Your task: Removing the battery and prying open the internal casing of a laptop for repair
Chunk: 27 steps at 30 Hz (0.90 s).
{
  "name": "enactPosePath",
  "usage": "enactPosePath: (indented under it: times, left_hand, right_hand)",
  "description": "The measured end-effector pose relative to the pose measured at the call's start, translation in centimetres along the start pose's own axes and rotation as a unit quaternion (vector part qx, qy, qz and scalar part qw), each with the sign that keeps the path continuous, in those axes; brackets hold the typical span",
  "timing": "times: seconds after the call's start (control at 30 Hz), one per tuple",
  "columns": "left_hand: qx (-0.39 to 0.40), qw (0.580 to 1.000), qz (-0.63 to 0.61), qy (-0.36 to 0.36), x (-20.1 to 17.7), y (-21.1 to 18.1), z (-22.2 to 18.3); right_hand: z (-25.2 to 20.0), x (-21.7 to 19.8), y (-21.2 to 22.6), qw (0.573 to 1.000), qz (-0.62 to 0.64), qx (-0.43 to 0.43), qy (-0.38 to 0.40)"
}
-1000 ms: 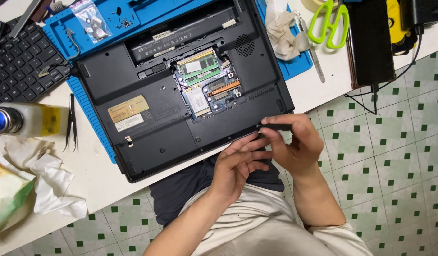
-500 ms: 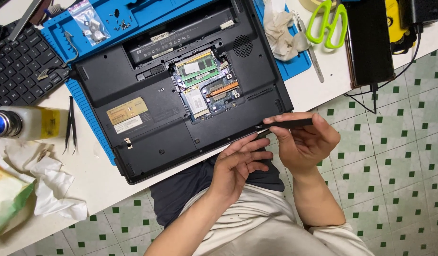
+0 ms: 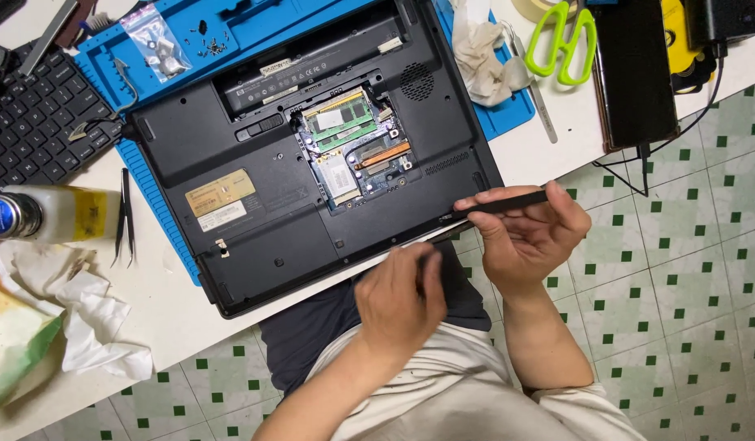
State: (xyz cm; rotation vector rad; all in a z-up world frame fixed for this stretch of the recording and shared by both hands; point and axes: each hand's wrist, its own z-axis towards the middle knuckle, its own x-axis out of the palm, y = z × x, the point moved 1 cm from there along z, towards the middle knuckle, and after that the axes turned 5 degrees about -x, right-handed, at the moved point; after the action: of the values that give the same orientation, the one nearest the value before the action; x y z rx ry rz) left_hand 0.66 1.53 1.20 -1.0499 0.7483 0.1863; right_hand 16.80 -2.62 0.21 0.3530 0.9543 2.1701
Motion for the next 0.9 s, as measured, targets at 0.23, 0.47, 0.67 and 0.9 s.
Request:
enactPosePath:
  times: [0.23,0.47,0.67,0.9]
  left_hand:
    - [0.048,0.991,0.122,-0.018,-0.4,-1.1,3.7]
    - [0.069,0.983,0.169,-0.036,0.7,-1.7,4.5]
    - [0.046,0.991,0.126,-0.005,-0.2,-2.3,4.9]
    - [-0.061,0.992,0.039,0.099,-4.9,-2.4,11.8]
  right_hand:
    - [0.2,0.1,0.1,1.0,0.009,0.015,-0.008]
    - [0.1,0.1,-0.5,1.0,0.018,0.015,-0.019]
    - [0.8,0.2,0.8,1.0,-0.001,0.009,-0.028]
    - [2.7,-1.1,-1.3,0.985,0.004,0.057,-0.163]
